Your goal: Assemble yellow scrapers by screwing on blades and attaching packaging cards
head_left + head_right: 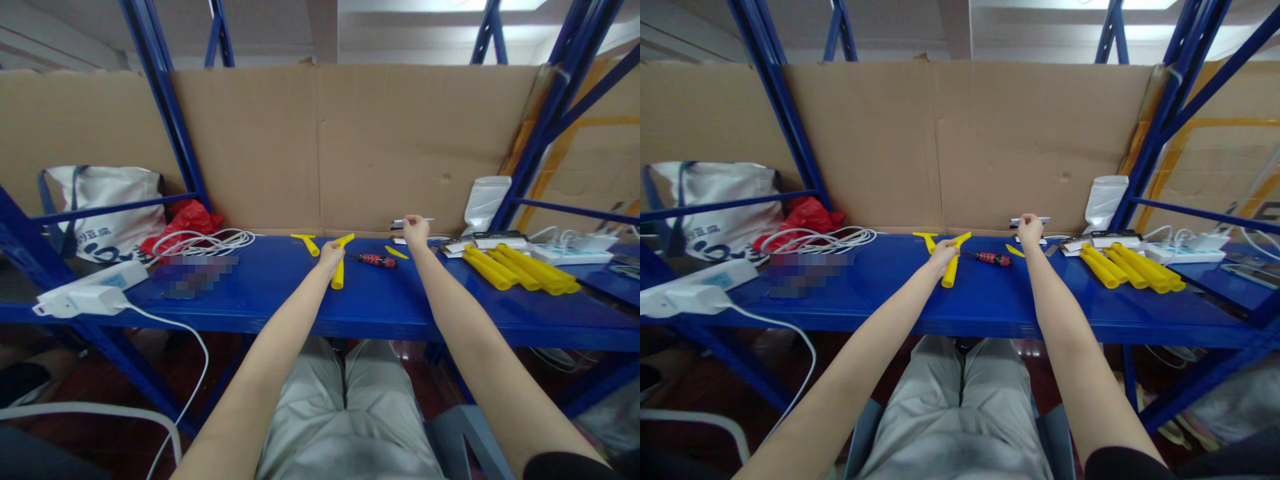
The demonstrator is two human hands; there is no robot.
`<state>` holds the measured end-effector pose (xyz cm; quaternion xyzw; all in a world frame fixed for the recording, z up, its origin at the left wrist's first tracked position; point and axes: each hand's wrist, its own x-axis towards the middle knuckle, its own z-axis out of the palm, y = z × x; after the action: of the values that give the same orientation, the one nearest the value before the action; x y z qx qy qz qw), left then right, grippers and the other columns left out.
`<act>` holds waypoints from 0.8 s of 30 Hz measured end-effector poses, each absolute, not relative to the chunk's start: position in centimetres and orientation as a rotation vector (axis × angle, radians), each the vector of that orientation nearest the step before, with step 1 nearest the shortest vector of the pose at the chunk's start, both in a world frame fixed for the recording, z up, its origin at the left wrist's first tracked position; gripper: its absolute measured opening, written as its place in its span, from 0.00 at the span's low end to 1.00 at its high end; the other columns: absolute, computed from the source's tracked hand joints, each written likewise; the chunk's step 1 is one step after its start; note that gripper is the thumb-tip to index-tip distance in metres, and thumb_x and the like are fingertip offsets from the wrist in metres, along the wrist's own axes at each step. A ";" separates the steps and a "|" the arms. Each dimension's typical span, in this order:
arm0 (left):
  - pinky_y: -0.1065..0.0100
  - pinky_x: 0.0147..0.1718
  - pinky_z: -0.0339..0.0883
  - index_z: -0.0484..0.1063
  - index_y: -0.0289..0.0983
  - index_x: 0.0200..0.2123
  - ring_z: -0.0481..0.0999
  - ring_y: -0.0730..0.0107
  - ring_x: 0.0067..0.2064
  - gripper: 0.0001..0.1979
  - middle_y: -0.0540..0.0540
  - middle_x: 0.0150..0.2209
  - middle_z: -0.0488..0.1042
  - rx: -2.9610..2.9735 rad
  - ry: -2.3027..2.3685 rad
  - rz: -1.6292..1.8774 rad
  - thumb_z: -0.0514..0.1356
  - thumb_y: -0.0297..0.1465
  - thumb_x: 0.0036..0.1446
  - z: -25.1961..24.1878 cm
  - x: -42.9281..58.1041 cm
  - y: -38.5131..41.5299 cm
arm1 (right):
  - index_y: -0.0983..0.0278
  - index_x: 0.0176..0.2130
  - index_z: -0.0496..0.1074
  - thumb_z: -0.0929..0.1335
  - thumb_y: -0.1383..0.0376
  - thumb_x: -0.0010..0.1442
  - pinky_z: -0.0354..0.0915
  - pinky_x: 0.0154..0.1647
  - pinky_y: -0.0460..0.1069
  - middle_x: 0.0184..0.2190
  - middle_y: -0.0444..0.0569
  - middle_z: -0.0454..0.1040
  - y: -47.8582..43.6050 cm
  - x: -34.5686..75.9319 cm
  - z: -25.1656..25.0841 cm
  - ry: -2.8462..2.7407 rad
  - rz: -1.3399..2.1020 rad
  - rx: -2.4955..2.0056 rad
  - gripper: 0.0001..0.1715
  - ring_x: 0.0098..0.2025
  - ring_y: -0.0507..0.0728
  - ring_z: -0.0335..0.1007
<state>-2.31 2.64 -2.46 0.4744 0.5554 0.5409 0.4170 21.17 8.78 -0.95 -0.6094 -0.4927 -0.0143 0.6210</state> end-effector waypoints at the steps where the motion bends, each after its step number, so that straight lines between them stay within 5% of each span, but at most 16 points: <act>1: 0.71 0.27 0.63 0.70 0.35 0.40 0.72 0.68 0.28 0.20 0.48 0.26 0.71 1.202 1.400 1.371 0.56 0.14 0.43 -2.4 -2.4 2.7 | 0.68 0.34 0.73 0.64 0.67 0.51 0.65 0.46 0.56 0.34 0.56 0.76 8.4 21.0 -0.6 -1.112 -0.026 -1.326 0.10 0.38 0.59 0.71; 7: 0.72 0.26 0.62 0.71 0.36 0.33 0.69 0.73 0.25 0.18 0.50 0.26 0.70 1.209 1.352 1.429 0.54 0.12 0.41 -2.5 -2.5 3.1 | 0.65 0.36 0.68 0.65 0.65 0.51 0.68 0.41 0.54 0.31 0.48 0.73 6.0 19.5 -0.6 -1.081 0.136 -0.925 0.10 0.34 0.54 0.72; 14: 0.74 0.25 0.62 0.71 0.35 0.23 0.67 0.77 0.22 0.14 0.49 0.26 0.73 1.176 1.266 1.403 0.53 0.12 0.40 -2.5 -2.5 3.2 | 0.65 0.36 0.69 0.65 0.67 0.51 0.68 0.41 0.53 0.31 0.49 0.74 3.9 17.8 -1.8 -1.251 0.134 -1.015 0.09 0.34 0.55 0.72; 24: 0.71 0.31 0.65 0.74 0.35 0.25 0.73 0.68 0.34 0.01 0.44 0.29 0.74 1.071 1.073 1.445 0.63 0.26 0.46 -2.2 -2.1 3.2 | 0.64 0.35 0.72 0.65 0.64 0.54 0.67 0.46 0.53 0.36 0.50 0.77 2.1 14.2 -2.0 -1.519 0.306 -0.956 0.08 0.39 0.56 0.73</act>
<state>-2.11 3.15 -2.23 0.4430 0.4435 0.5976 0.4999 14.17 2.12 -2.04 -0.4147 -0.6589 0.1327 0.6134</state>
